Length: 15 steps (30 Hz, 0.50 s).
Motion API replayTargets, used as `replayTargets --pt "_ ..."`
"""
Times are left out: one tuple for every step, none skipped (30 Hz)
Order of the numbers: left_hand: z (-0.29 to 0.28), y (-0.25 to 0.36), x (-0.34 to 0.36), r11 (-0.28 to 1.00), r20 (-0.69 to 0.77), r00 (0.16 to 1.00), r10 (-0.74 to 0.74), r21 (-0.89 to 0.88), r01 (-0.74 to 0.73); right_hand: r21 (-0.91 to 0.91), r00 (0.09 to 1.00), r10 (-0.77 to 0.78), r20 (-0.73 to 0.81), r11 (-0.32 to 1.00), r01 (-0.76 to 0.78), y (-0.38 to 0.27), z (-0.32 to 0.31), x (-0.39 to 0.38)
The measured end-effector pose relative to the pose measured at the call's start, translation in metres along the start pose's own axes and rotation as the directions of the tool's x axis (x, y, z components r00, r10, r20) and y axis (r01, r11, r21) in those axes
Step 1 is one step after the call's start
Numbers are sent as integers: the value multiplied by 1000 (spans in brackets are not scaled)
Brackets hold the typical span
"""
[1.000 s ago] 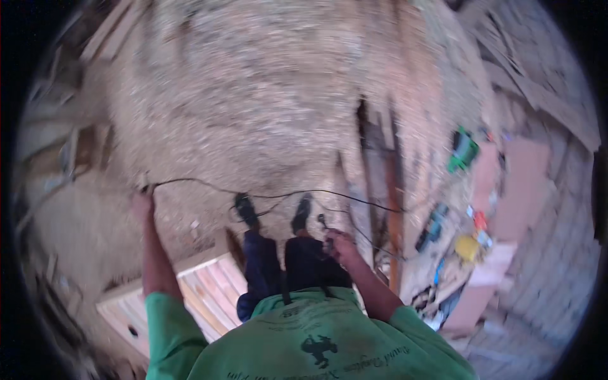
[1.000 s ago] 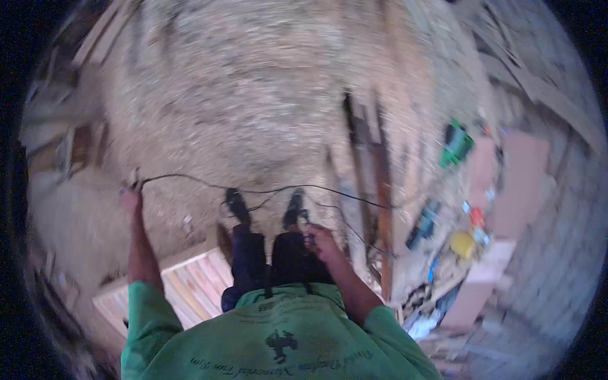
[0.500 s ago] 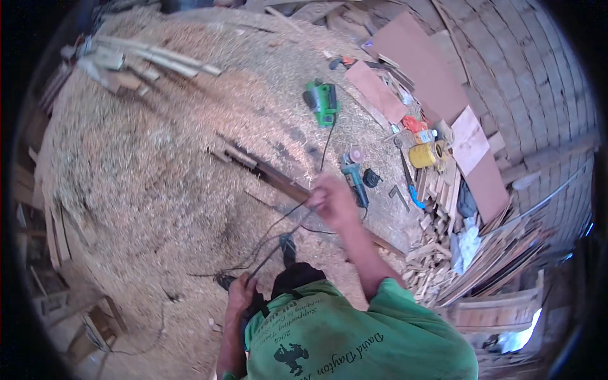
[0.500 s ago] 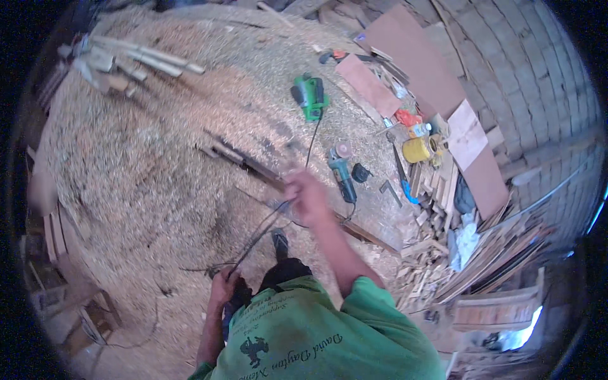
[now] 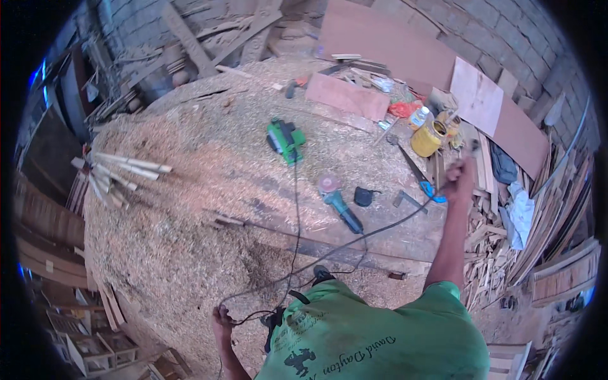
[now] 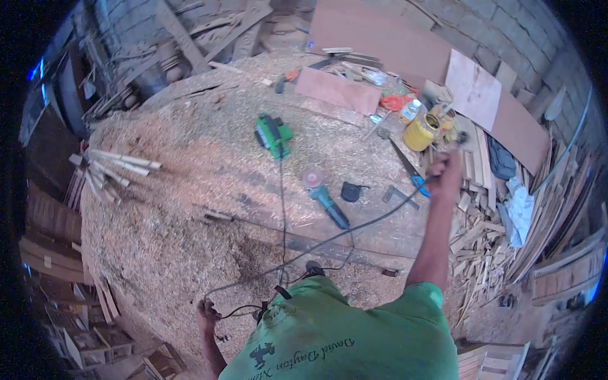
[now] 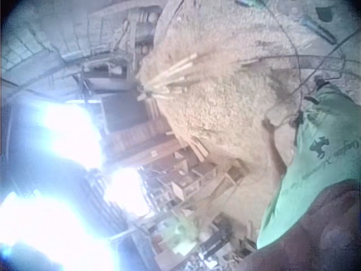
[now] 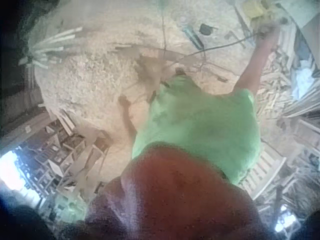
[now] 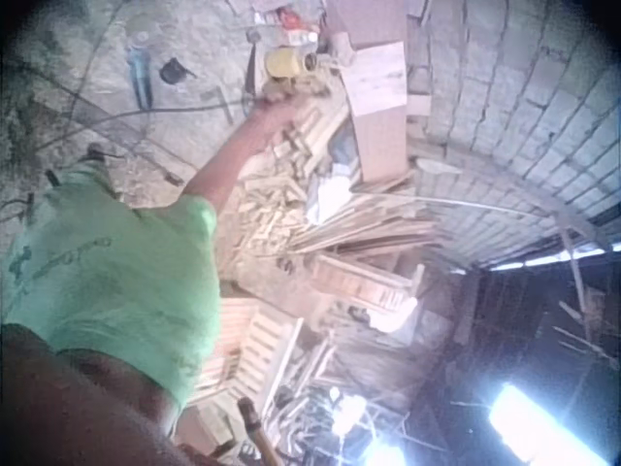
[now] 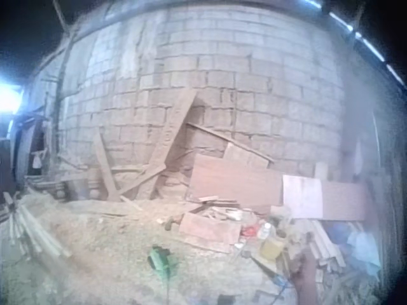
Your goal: Hammering nails into a wooden structure and organizing tools in a woodworking shop.
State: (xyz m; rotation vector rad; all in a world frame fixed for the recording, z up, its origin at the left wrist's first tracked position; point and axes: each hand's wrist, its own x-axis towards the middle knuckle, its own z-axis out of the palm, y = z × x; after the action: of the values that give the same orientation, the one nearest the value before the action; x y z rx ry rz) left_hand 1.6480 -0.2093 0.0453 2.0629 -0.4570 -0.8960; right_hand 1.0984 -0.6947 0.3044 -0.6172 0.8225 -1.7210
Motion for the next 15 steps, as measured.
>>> replayTargets --pt "17 54 -9 967 25 985 -168 -191 170 68 978 199 57 977 -202 22 -18 11" --pt "32 97 -17 926 52 987 -152 -341 161 -89 930 335 153 942 -325 50 1 -11" --pt "52 132 -21 860 116 988 -106 -487 150 -370 906 358 226 892 -261 85 15 -31" --pt "73 164 -25 767 168 984 -59 -623 153 -503 893 419 165 814 -289 114 49 -73" --pt "93 202 -35 796 211 976 -48 -582 166 -652 715 636 289 678 -339 132 63 -98" --pt "112 242 -41 824 259 965 -35 -539 175 -646 611 688 393 679 -348 173 64 -118" --pt "122 268 -42 773 319 948 22 -607 186 -625 506 753 420 644 -441 187 82 -151" --pt "132 294 -43 719 376 923 85 -664 204 -620 435 667 605 737 -269 212 87 -169" --pt "138 323 -45 690 345 932 111 -702 178 -584 362 607 707 790 -185 229 88 -180" --pt "138 345 -47 653 294 947 129 -744 142 -533 257 543 800 839 -111 226 98 -192" --pt "135 361 -41 610 265 938 224 -789 77 -538 250 551 796 834 -124 212 103 -192" --pt "124 366 -28 635 208 929 306 -772 -36 -601 62 639 766 748 -280 198 108 -191" --pt "106 377 -21 573 179 950 256 -819 -1 -665 -140 677 722 625 -409 188 108 -189" --pt "93 391 -21 572 87 954 286 -814 -97 -648 -215 632 745 607 -461 191 96 -188" --pt "64 386 -10 512 64 941 331 -850 -123 -652 -231 629 742 598 -465 184 91 -186"
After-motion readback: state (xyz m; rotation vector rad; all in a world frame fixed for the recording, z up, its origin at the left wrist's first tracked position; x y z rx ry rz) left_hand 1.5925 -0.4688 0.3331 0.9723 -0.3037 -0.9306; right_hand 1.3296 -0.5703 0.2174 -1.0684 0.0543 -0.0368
